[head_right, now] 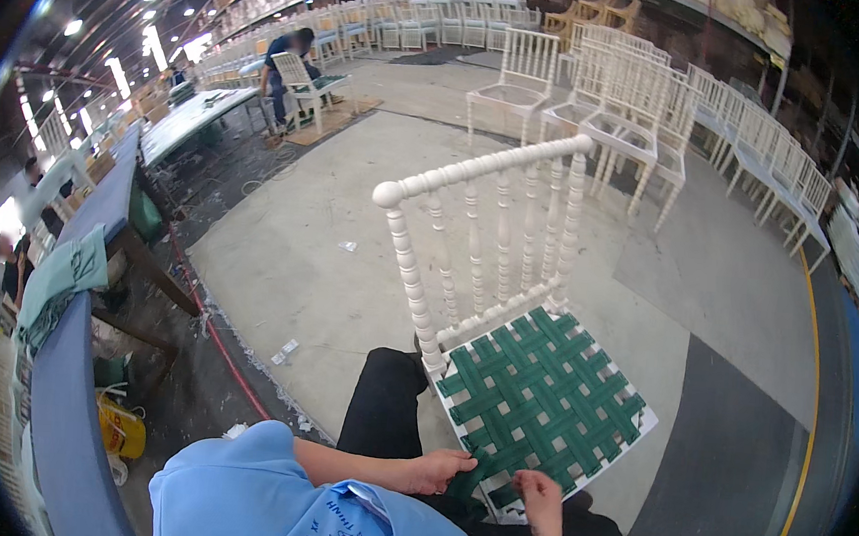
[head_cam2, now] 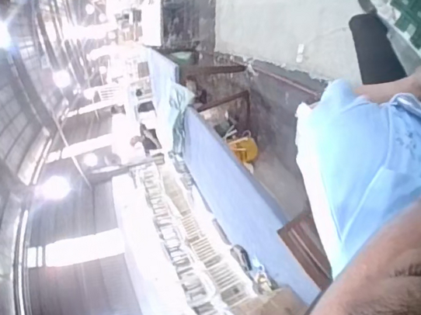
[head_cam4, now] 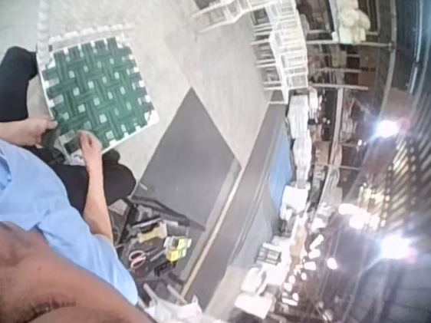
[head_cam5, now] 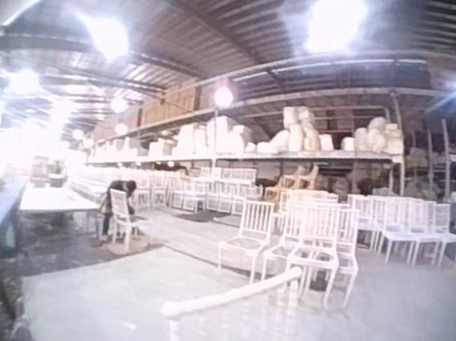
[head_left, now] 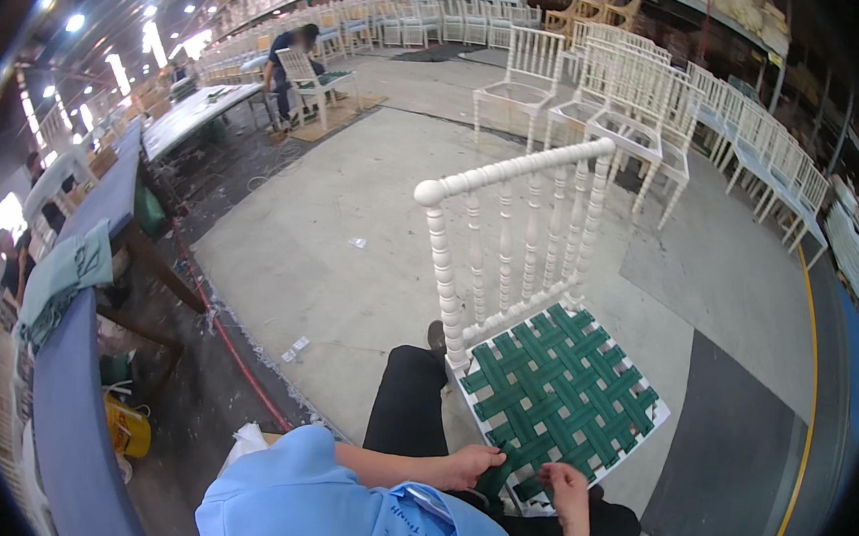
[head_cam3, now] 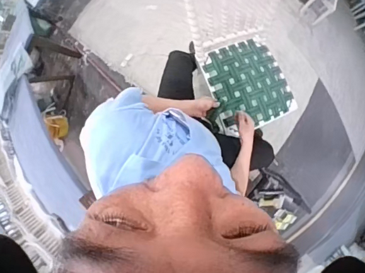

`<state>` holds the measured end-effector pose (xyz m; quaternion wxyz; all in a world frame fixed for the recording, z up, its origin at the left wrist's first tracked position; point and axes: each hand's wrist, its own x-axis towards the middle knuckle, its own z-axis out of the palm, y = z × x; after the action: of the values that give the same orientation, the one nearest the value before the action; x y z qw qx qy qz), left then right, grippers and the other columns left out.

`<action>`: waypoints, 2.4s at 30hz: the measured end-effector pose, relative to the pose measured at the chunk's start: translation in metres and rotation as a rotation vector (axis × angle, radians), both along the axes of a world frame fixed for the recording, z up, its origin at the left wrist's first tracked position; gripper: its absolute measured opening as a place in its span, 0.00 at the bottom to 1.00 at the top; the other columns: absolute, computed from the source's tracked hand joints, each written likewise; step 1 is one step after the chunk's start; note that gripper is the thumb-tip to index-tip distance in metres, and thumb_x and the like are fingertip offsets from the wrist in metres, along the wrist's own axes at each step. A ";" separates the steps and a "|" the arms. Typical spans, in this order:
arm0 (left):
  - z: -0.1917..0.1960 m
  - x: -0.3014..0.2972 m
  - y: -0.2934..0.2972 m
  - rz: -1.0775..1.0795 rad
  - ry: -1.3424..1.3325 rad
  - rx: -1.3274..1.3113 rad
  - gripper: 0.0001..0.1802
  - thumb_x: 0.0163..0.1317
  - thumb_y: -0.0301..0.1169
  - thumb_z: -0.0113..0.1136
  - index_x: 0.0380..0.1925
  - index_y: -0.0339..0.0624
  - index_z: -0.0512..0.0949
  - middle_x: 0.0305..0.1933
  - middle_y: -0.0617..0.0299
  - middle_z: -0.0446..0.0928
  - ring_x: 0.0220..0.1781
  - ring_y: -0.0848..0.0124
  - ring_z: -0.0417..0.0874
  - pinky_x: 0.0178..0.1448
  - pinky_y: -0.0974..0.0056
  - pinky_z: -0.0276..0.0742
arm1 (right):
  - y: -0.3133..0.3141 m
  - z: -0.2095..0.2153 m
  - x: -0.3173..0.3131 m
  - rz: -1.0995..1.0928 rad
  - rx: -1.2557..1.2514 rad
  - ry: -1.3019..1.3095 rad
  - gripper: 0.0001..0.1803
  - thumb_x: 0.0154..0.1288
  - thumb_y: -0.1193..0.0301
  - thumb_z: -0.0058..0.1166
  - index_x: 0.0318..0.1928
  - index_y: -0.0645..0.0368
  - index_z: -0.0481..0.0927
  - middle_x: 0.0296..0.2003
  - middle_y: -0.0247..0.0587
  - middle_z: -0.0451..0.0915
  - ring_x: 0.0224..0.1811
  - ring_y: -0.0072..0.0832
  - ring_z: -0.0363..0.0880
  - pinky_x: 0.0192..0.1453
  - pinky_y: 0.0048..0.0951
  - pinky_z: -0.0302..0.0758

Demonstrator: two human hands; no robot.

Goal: The person weaves green plastic webbing into the seat of a white wooden chair, using a staple gun to secure the webbing. They then place a white foam pad over the woven seat and staple it in place.

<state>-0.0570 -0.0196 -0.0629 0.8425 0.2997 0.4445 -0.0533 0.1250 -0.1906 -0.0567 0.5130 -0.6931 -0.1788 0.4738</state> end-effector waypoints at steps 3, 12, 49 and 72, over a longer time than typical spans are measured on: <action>0.020 0.005 0.006 0.166 -0.079 0.091 0.18 0.82 0.41 0.57 0.65 0.47 0.77 0.53 0.64 0.84 0.53 0.67 0.86 0.49 0.53 0.86 | 0.011 -0.001 -0.014 0.161 0.144 0.330 0.31 0.80 0.50 0.60 0.62 0.69 0.82 0.54 0.46 0.88 0.60 0.33 0.86 0.64 0.36 0.79; 0.051 0.026 0.017 0.338 -0.290 0.169 0.15 0.80 0.37 0.61 0.60 0.43 0.80 0.49 0.65 0.84 0.49 0.72 0.85 0.50 0.59 0.86 | 0.018 0.001 -0.042 0.328 0.203 0.248 0.10 0.77 0.73 0.62 0.52 0.65 0.86 0.42 0.30 0.87 0.43 0.20 0.82 0.52 0.26 0.78; -0.046 0.081 0.074 -0.049 0.787 1.236 0.25 0.79 0.44 0.53 0.58 0.29 0.73 0.68 0.17 0.60 0.59 0.21 0.75 0.68 0.34 0.72 | 0.045 -0.050 0.070 -0.845 -0.648 -0.181 0.39 0.85 0.47 0.47 0.73 0.75 0.71 0.69 0.76 0.73 0.67 0.61 0.77 0.72 0.51 0.72; -0.024 0.009 0.050 0.206 0.349 0.993 0.23 0.78 0.43 0.50 0.61 0.38 0.80 0.60 0.34 0.80 0.64 0.37 0.79 0.70 0.45 0.75 | 0.004 -0.091 0.063 -0.808 0.189 0.411 0.46 0.81 0.32 0.37 0.79 0.56 0.67 0.75 0.48 0.72 0.73 0.47 0.73 0.73 0.55 0.72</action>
<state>-0.0484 0.0303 -0.0865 0.5141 0.6036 0.5767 0.1971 0.1880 -0.1865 -0.1478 0.7423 -0.5491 0.1684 0.3452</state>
